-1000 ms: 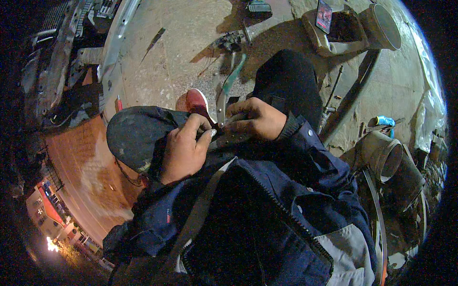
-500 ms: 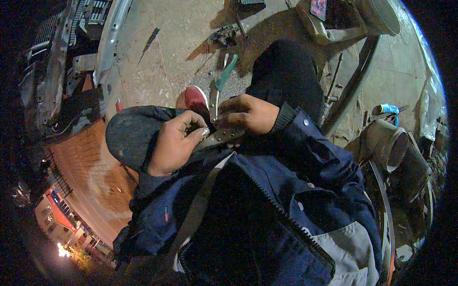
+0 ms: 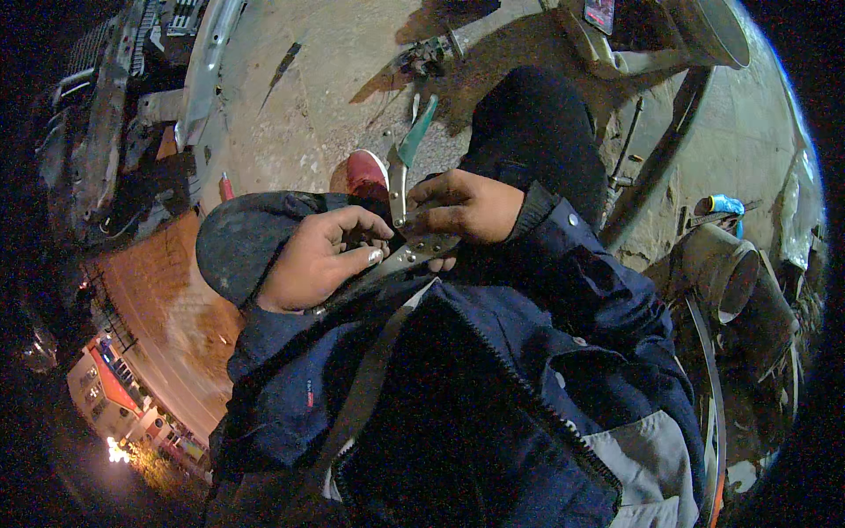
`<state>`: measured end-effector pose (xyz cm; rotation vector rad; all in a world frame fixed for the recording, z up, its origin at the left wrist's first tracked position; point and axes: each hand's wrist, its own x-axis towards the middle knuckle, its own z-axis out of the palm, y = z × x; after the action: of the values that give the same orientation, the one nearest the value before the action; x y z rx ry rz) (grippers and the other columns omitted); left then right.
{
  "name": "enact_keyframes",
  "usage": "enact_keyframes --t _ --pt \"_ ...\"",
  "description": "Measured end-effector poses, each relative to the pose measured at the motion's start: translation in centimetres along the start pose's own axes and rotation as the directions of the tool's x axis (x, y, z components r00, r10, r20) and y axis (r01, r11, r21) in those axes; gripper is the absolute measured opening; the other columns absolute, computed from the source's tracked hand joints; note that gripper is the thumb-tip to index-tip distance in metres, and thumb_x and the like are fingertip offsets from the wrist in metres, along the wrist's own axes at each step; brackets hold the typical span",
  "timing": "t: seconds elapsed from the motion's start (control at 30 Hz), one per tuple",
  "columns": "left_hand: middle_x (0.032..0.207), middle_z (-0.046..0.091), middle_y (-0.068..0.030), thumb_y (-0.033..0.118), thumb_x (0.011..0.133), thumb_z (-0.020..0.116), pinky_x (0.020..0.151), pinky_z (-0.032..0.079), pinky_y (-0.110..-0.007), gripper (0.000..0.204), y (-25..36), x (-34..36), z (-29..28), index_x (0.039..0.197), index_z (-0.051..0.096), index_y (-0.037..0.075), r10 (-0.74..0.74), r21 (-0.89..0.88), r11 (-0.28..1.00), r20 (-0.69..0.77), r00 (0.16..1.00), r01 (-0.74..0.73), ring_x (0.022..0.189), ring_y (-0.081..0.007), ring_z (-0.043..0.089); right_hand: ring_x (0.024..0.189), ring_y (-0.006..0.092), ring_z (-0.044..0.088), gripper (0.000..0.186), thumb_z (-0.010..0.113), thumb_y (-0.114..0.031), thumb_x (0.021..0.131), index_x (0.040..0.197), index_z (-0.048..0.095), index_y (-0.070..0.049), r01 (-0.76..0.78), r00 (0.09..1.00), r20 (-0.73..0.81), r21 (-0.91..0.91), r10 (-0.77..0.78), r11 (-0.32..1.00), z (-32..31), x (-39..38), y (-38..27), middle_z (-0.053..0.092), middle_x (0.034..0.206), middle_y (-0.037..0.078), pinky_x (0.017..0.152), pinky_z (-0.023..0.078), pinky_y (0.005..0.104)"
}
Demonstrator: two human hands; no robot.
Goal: The person sits on the floor in front of a car with its hood open and uses pliers to manipulate a small metal component. They repeatedly open and close the pliers, adjust the grip, and reposition the part while working.
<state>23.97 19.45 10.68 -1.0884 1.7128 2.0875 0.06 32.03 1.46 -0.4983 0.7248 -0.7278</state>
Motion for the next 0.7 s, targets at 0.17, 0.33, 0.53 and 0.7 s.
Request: enact_keyframes --t 0.17,0.33,0.53,0.7 --pt "0.110 0.071 -0.0058 0.001 0.099 0.072 0.093 0.055 -0.028 0.025 0.1 0.0 -0.6 0.124 0.067 -0.004 0.043 0.039 0.998 0.026 0.999 -0.044 0.101 -0.0112 0.067 0.080 0.0198 0.078 0.033 0.061 -0.011 0.108 0.137 0.062 0.004 0.027 1.000 0.002 0.018 -0.027 0.999 0.3 -0.6 -0.8 0.078 0.104 0.012 0.069 0.063 0.0307" --pt "0.107 0.069 -0.0039 0.003 0.101 0.072 0.089 0.056 -0.029 0.017 0.4 -0.4 -0.5 0.116 0.066 -0.002 0.069 -0.087 0.994 -0.051 0.996 -0.073 0.097 -0.0101 0.066 0.080 0.0191 0.078 0.028 0.059 -0.012 0.110 0.134 0.064 0.002 0.049 0.999 0.009 0.014 -0.049 0.999 0.5 -1.1 -1.1 0.079 0.104 0.011 0.068 0.063 0.0300" --pt "0.109 0.070 -0.0076 0.000 0.101 0.068 0.093 0.056 -0.030 0.018 1.5 -1.5 -0.3 0.119 0.069 -0.004 -0.002 -0.148 0.989 -0.068 0.998 -0.008 0.103 -0.0119 0.066 0.081 0.0162 0.076 0.026 0.064 -0.012 0.108 0.130 0.067 0.002 0.071 0.997 -0.031 0.008 -0.071 0.997 1.2 -2.1 -1.3 0.078 0.102 0.010 0.069 0.062 0.0304" --pt "0.104 0.072 -0.0113 -0.001 0.097 0.070 0.091 0.056 -0.034 0.017 2.2 -2.7 -0.4 0.114 0.073 -0.003 0.273 0.254 0.935 -0.069 0.960 -0.248 0.101 -0.0214 0.071 0.091 0.0144 0.073 0.022 0.069 -0.014 0.107 0.122 0.070 0.002 0.183 0.974 -0.091 -0.234 -0.209 0.955 2.1 -3.2 -1.3 0.078 0.101 0.007 0.077 0.058 0.0322"
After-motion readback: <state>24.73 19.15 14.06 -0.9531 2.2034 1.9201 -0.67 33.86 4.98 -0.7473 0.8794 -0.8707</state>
